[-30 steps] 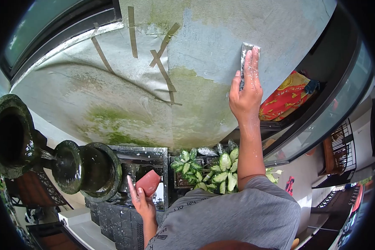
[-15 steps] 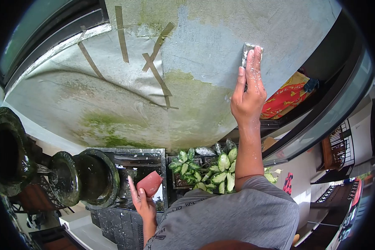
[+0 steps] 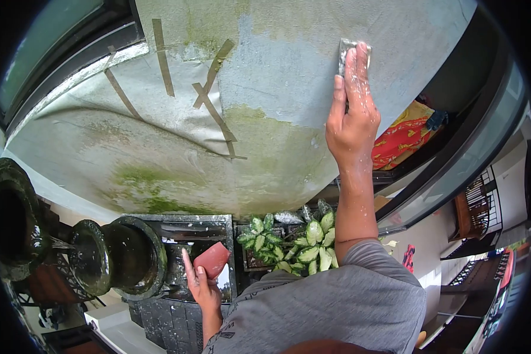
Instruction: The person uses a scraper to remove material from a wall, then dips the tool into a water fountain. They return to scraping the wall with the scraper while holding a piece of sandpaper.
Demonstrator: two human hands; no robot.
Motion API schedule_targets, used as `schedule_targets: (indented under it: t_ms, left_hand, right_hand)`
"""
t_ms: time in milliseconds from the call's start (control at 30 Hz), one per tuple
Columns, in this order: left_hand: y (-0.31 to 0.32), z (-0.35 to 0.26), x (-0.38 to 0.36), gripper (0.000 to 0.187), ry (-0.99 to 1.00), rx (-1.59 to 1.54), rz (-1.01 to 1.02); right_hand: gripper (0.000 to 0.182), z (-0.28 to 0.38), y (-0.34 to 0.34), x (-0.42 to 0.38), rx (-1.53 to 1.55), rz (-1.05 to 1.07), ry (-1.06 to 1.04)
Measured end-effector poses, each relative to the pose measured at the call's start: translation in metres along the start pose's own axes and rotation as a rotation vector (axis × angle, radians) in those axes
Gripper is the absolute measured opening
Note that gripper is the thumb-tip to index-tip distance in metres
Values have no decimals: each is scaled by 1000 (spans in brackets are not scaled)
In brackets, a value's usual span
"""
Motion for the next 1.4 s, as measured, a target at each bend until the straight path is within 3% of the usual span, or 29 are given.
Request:
schedule_targets:
  t_ms: [100,233,333,533,1067,1200,1267,1400]
  left_hand:
    - [8,-5,-1,69,29,-4,5]
    - [-2,-5,-7,68,-1,-22,43]
    - [-19,-12,-8,67,91,33,22]
    - [-25,-20,-16,67,58,-2,-1]
    - [-23,-1,-3,68,-20,8,-78]
    - [-23,2,0,68,31,70,-64]
    - [-15,0,0,70,51,36,-28]
    - [-2,-10,-7,69,60,13,-19]
  right_hand:
    - [48,20,-9,31,-16,-70,-124]
    - [47,31,-21,48,37,-66,-64]
    - [47,20,-31,32,54,-63,-116]
    - [49,-21,-23,-28,-52,56,144]
    - [46,-12,-9,-28,-58,65,157]
    - [46,-12,-10,-25,-69,47,127]
    - [49,-7,-10,-17,-140,27,17]
    - [44,22,-25,43,-28,-96,-48]
Point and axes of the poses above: each hand's wrist, its own x-axis towards the middle knuckle, its own y-axis out of the palm, z = x × y, the point moved 9 cm from there along x, towards the middle knuckle, and after that the axes turned 14 degrees about y, right-handed, at the moved point
